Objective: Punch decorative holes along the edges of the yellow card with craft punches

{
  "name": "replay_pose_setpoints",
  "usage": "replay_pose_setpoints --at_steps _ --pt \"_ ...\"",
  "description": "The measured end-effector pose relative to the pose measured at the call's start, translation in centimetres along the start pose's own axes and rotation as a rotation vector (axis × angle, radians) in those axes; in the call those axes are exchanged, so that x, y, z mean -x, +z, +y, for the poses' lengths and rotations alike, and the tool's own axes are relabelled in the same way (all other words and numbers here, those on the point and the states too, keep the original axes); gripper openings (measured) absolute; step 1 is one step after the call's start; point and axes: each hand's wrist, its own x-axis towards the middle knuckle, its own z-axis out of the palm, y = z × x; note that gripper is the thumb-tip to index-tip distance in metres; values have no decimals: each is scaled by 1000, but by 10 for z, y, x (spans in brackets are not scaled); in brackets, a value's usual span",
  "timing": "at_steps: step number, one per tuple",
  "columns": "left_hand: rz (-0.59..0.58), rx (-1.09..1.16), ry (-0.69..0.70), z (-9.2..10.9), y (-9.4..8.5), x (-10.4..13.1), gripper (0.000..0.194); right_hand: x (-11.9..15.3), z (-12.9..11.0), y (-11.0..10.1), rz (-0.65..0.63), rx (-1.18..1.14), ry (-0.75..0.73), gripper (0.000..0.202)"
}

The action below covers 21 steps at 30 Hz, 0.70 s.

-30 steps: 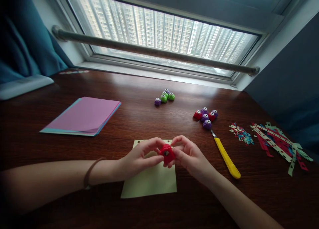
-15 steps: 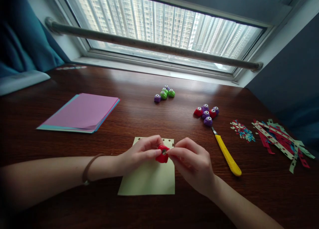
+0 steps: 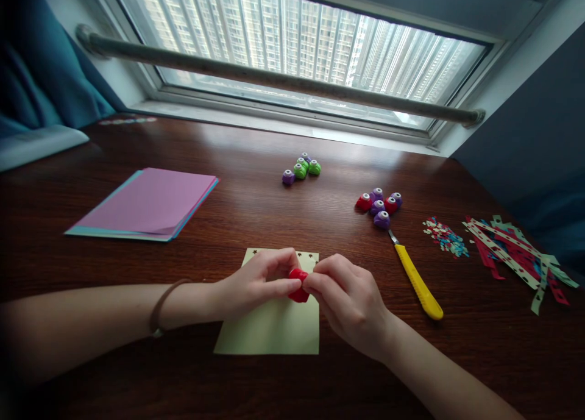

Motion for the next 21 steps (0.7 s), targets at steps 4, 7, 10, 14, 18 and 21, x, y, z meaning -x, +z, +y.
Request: replay_pose_setpoints --at_steps 4,7,10,14,18,21 --pt "10 -52 6 2 0 -1 35 2 0 1 2 47 15 13" --pt "10 -50 12 0 1 -2 33 2 -1 1 68 -46 122 11" --pt "-1 -9 5 -2 1 -2 31 0 -1 0 119 -187 263 7" --pt "3 40 0 -4 1 -1 32 -2 -1 1 104 -530 524 12" --pt "12 75 -10 -5 1 -1 34 -3 -1 2 89 -942 749 14" --pt "15 103 -9 -5 1 -3 33 -5 -1 2 110 -1181 839 15"
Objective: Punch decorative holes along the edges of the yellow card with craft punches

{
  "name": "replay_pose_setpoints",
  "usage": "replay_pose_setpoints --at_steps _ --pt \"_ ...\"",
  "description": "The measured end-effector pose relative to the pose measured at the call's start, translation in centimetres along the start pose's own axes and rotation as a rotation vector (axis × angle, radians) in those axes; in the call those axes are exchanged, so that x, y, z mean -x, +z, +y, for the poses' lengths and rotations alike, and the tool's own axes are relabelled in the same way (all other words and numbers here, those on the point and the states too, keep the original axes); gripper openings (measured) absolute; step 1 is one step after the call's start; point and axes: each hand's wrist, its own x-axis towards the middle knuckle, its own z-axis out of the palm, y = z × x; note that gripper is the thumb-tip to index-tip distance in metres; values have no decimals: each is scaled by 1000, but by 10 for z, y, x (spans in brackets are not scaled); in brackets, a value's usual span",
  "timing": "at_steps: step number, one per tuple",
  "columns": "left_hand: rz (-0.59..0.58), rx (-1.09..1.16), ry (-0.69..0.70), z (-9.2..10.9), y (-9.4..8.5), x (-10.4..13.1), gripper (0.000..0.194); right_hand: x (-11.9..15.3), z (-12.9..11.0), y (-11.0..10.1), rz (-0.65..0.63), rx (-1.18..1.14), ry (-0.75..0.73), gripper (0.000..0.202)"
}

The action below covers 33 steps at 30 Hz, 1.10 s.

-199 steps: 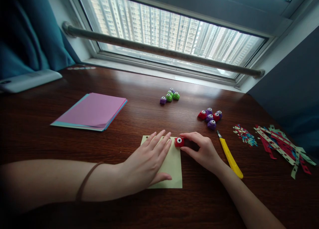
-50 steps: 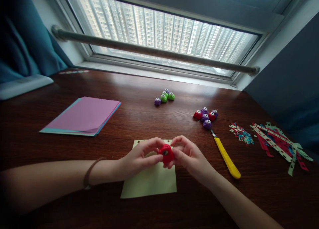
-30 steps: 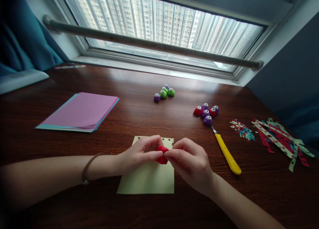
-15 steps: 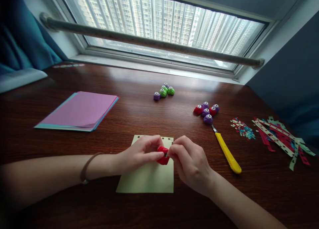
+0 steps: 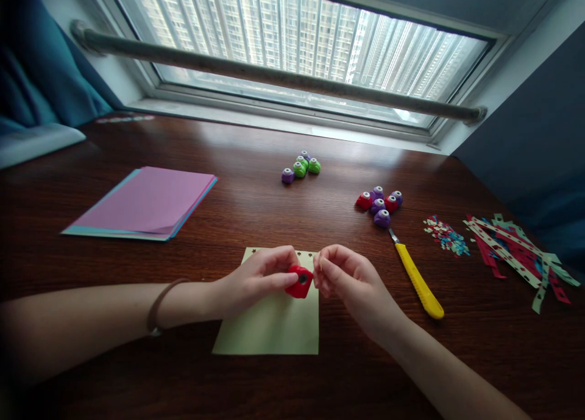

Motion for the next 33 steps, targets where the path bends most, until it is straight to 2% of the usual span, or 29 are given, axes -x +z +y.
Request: replay_pose_setpoints --at_steps 4,8,15,26,33 --pt "0 15 6 2 1 -1 30 -2 -3 0 -36 -273 113 9" --pt "3 21 -2 3 1 0 29 -3 -5 0 -53 -364 146 7" --pt "-16 82 -2 4 1 0 28 0 -6 0 -28 -333 151 10" --pt "10 17 -9 2 0 -1 32 0 -10 -2 -8 -239 120 11" --pt "29 -10 -13 4 0 -1 33 -4 -19 -15 122 -174 130 18"
